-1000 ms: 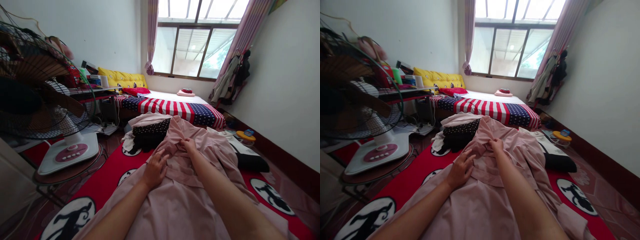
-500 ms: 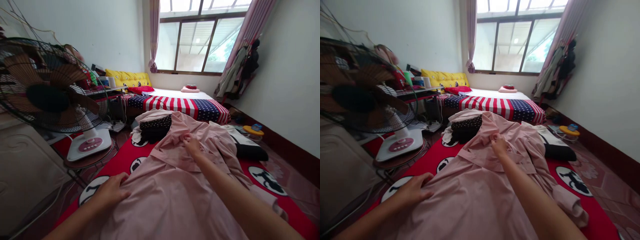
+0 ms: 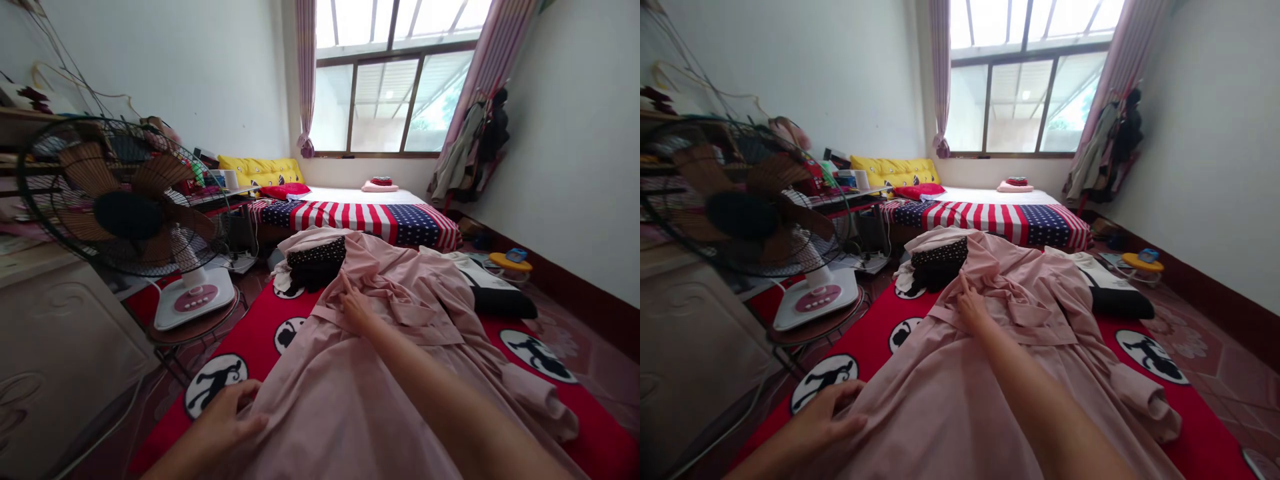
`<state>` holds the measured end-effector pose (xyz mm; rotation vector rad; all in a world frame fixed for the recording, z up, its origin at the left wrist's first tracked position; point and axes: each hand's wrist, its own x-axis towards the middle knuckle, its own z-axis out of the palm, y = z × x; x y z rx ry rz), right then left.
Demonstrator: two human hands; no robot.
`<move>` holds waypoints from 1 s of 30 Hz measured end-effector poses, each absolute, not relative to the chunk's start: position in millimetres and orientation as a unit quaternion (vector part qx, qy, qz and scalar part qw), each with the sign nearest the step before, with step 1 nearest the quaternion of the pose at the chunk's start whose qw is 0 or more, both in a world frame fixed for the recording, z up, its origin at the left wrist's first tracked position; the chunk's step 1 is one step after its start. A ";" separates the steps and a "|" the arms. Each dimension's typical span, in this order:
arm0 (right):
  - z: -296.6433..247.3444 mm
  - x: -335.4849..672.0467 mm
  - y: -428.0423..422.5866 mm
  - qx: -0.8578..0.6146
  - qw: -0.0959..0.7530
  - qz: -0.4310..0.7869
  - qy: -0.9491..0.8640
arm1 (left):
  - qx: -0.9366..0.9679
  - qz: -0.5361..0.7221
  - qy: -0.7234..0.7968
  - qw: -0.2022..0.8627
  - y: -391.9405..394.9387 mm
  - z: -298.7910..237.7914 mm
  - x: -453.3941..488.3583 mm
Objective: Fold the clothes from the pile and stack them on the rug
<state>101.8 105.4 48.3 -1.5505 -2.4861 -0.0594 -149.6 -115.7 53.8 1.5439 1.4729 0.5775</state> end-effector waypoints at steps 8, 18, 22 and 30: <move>65.4 135.7 127.3 -0.597 0.124 -0.069 -0.789 | 0.706 0.191 0.553 0.400 -133.9 89.3 -64.7; 56.2 186.0 142.8 -0.699 0.117 -0.022 -0.705 | 0.717 0.150 0.274 0.623 -113.4 38.8 15.4; 58.9 196.7 135.7 -0.691 0.156 -0.011 -0.705 | 0.672 0.175 0.257 0.672 -102.2 39.3 22.3; 45.7 196.1 71.0 -0.515 0.291 0.038 -0.805 | 0.813 0.378 0.425 0.124 -5.1 19.5 33.9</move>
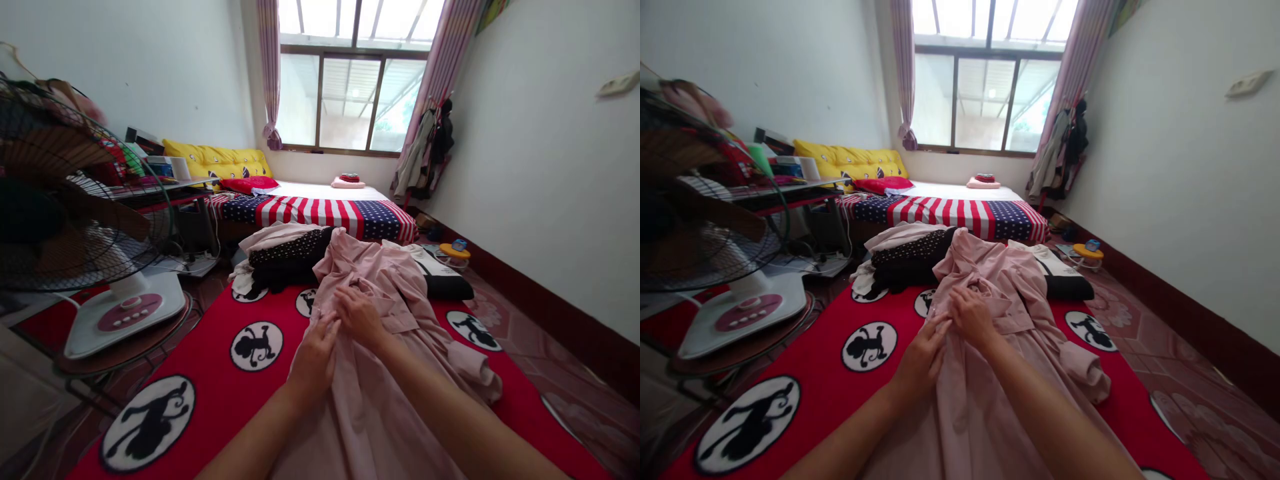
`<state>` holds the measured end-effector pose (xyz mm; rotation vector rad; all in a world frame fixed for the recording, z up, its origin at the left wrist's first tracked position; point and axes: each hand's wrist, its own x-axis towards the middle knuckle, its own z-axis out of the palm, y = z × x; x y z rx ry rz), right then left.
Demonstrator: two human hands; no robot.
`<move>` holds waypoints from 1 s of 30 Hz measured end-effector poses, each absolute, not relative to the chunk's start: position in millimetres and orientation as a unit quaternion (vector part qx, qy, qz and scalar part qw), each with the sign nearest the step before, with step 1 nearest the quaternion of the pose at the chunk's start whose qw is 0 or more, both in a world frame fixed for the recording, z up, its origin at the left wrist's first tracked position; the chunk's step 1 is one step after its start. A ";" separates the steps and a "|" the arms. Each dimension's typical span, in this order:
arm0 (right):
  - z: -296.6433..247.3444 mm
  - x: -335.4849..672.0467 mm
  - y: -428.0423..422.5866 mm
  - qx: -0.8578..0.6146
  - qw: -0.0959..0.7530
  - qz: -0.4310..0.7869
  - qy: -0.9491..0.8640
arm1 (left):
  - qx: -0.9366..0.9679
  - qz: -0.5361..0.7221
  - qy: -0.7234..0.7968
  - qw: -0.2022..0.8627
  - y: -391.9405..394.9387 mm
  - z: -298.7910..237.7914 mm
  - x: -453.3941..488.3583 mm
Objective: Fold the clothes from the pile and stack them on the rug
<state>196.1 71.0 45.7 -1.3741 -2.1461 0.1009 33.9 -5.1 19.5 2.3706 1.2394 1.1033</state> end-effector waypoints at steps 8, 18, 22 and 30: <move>46.4 230.6 125.8 -0.612 0.351 0.099 -0.701 | 0.877 0.202 0.436 0.021 34.0 -10.4 47.5; 62.3 216.0 268.9 -0.611 0.490 0.196 -0.590 | 0.876 0.203 0.435 0.051 31.3 -9.5 43.8; 51.9 231.0 275.2 -0.610 0.494 0.201 -0.586 | 0.873 0.209 0.438 0.051 31.2 -11.2 45.4; 39.4 273.7 285.3 -0.740 0.464 0.066 -0.483 | 0.878 0.183 0.437 0.076 35.1 -14.6 44.1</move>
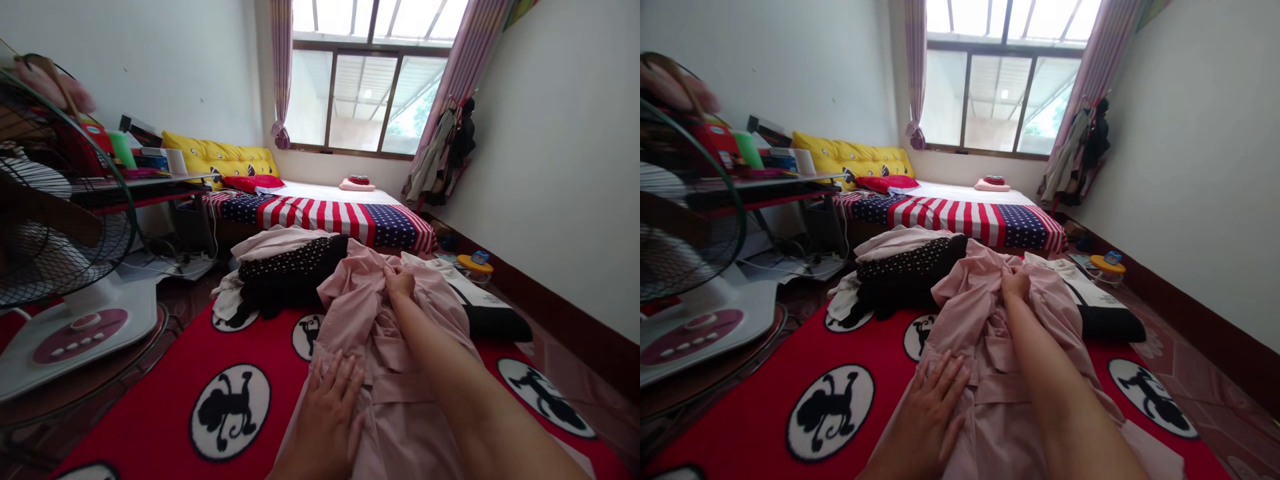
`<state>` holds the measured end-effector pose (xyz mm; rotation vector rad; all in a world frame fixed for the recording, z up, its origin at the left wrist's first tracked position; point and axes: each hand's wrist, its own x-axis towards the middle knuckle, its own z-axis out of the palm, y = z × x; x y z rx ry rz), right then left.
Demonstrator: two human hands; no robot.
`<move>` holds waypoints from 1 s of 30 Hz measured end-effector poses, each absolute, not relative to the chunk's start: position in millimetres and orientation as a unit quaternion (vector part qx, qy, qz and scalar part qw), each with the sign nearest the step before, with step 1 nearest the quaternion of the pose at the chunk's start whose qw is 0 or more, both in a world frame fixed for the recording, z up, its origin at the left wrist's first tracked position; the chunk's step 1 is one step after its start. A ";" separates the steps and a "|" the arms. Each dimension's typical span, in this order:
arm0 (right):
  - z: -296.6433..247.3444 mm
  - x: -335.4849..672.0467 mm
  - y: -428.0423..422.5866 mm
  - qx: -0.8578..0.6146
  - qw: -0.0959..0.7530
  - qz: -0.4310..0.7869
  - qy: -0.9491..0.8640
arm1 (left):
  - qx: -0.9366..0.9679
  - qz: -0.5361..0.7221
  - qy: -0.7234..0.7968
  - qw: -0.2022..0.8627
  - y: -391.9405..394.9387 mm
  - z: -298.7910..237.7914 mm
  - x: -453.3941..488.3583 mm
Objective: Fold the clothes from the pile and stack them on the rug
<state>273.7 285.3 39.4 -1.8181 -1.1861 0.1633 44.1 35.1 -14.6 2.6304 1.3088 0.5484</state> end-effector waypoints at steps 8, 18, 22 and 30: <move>45.5 246.2 267.7 -0.736 0.423 0.021 -0.528 | 0.882 0.184 0.425 0.084 37.9 -13.3 43.0; 86.6 198.8 257.9 -0.581 0.404 0.125 -0.695 | 0.878 0.196 0.431 0.075 33.2 -7.7 44.5; 98.7 201.3 265.3 -0.561 0.471 0.207 -0.649 | 0.882 0.201 0.419 0.082 33.9 -7.6 44.3; 98.1 167.7 246.5 -0.442 0.494 0.353 -0.660 | 0.885 0.206 0.412 0.063 33.8 -16.6 43.7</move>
